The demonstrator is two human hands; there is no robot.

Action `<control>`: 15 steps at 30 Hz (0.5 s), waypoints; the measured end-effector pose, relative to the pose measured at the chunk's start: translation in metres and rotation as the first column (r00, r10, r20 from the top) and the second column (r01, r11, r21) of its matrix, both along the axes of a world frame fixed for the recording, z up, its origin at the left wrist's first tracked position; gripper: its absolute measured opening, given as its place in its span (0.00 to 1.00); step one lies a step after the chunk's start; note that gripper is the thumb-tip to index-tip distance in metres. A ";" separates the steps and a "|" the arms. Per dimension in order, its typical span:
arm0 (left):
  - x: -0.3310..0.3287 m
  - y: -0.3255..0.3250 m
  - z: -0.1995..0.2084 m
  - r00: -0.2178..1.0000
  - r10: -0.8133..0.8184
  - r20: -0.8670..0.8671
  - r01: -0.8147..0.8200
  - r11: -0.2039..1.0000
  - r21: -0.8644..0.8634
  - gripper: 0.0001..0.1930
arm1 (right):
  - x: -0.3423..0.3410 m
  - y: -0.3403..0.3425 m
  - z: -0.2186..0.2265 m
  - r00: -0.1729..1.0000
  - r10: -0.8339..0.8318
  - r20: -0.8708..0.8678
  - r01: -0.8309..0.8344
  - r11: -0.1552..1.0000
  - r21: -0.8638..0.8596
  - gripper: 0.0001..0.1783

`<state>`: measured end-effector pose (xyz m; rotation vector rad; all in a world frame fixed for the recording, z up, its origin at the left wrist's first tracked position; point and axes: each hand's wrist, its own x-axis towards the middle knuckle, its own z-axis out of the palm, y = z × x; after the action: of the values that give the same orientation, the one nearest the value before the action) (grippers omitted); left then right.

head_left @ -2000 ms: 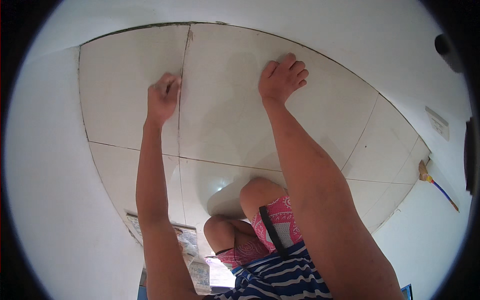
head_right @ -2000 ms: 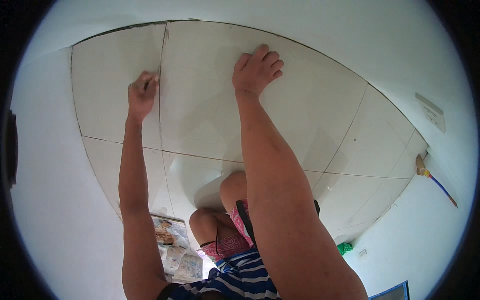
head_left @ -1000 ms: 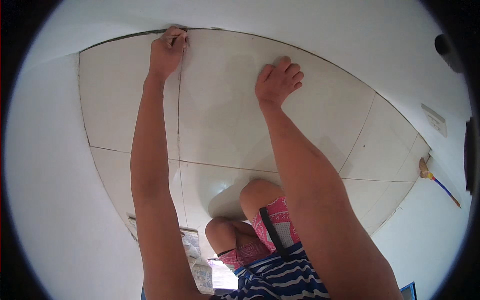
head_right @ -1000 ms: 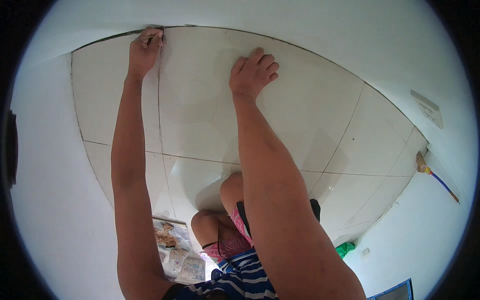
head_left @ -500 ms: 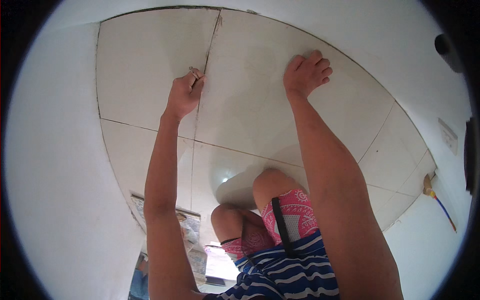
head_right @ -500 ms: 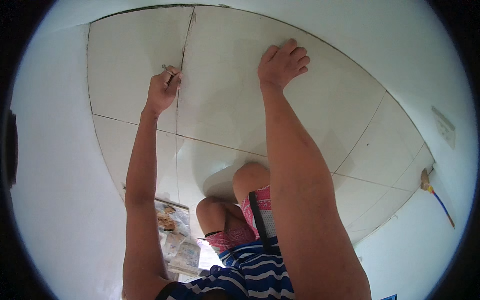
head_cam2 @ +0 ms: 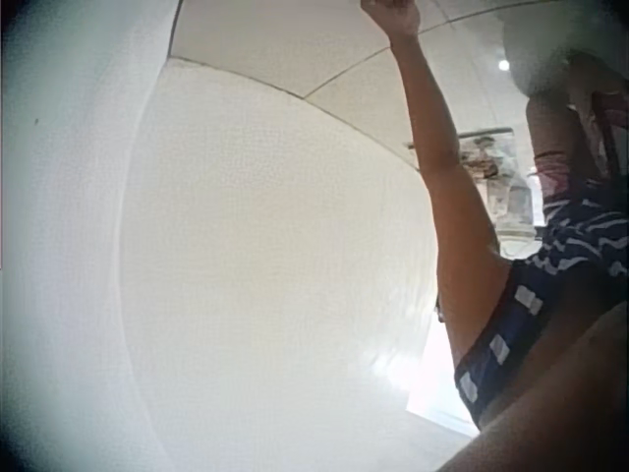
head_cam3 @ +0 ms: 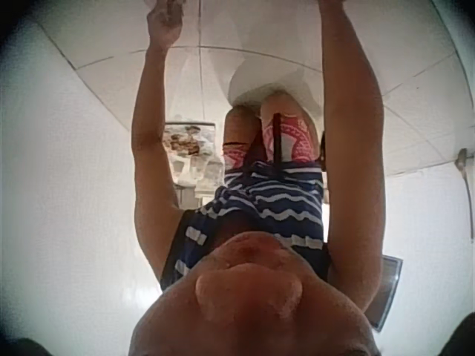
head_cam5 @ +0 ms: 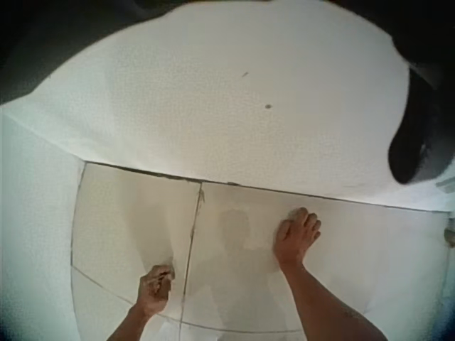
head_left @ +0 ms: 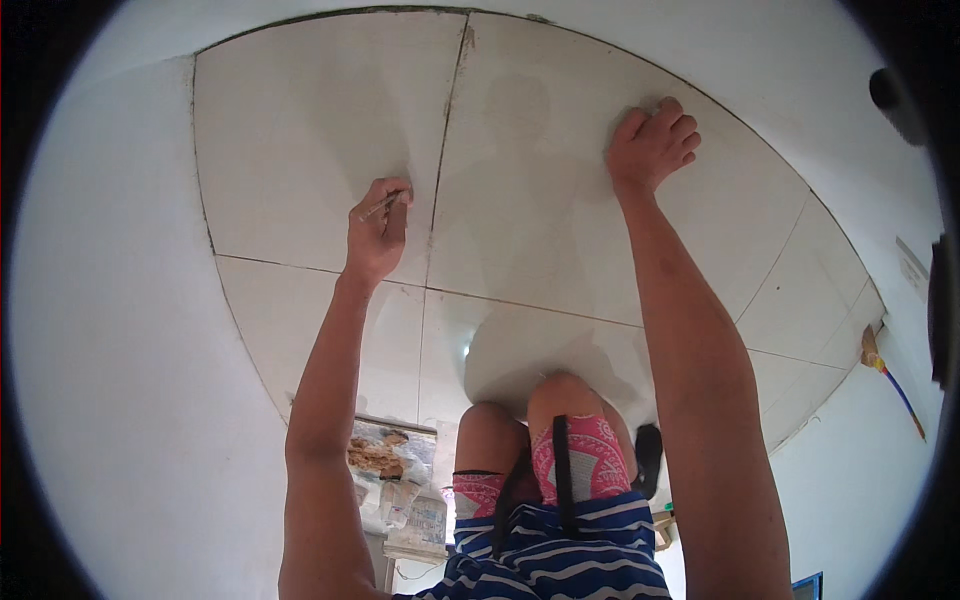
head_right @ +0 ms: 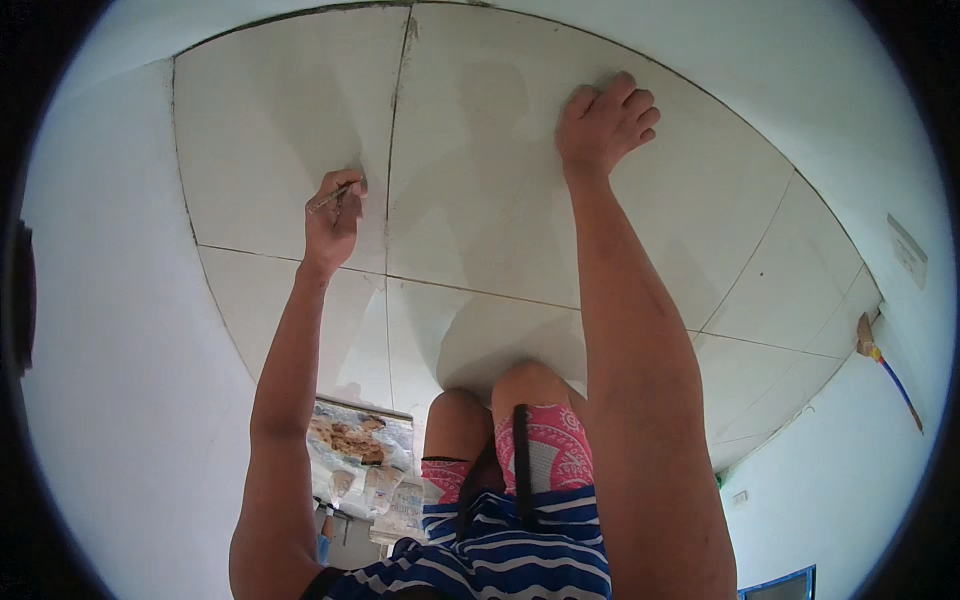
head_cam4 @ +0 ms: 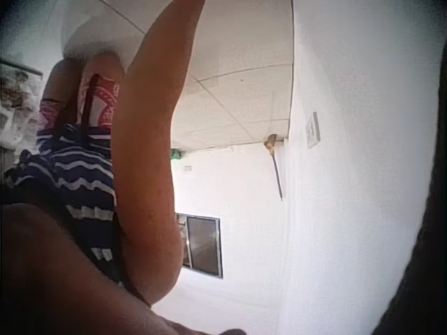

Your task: Apply sealant or grout to the seams between floor tiles.

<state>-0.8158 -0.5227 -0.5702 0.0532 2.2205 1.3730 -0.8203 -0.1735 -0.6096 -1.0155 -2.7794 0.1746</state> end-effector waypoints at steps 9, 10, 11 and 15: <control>0.006 -0.005 -0.004 0.973 0.199 0.119 -0.227 0.926 0.302 0.07 | 0.002 0.001 -0.006 0.996 0.039 -0.081 -0.035 0.998 0.050 0.18; 0.009 -0.006 -0.003 0.972 0.202 0.121 -0.229 0.926 0.299 0.07 | 0.001 0.002 -0.006 0.996 0.036 -0.087 -0.032 0.999 0.041 0.18; 0.011 -0.007 -0.002 0.985 0.152 0.079 -0.166 0.959 0.231 0.06 | 0.001 0.003 -0.007 0.996 0.036 -0.084 -0.033 0.999 0.038 0.18; 0.015 -0.010 0.007 0.973 -0.149 -0.175 0.140 0.988 -0.066 0.04 | 0.002 -0.002 -0.007 0.993 0.068 -0.101 -0.060 0.995 0.075 0.15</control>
<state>-0.8010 -0.5330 -0.5636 0.3259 2.3480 1.2726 -0.8182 -0.1756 -0.6168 -0.8756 -2.7056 0.1304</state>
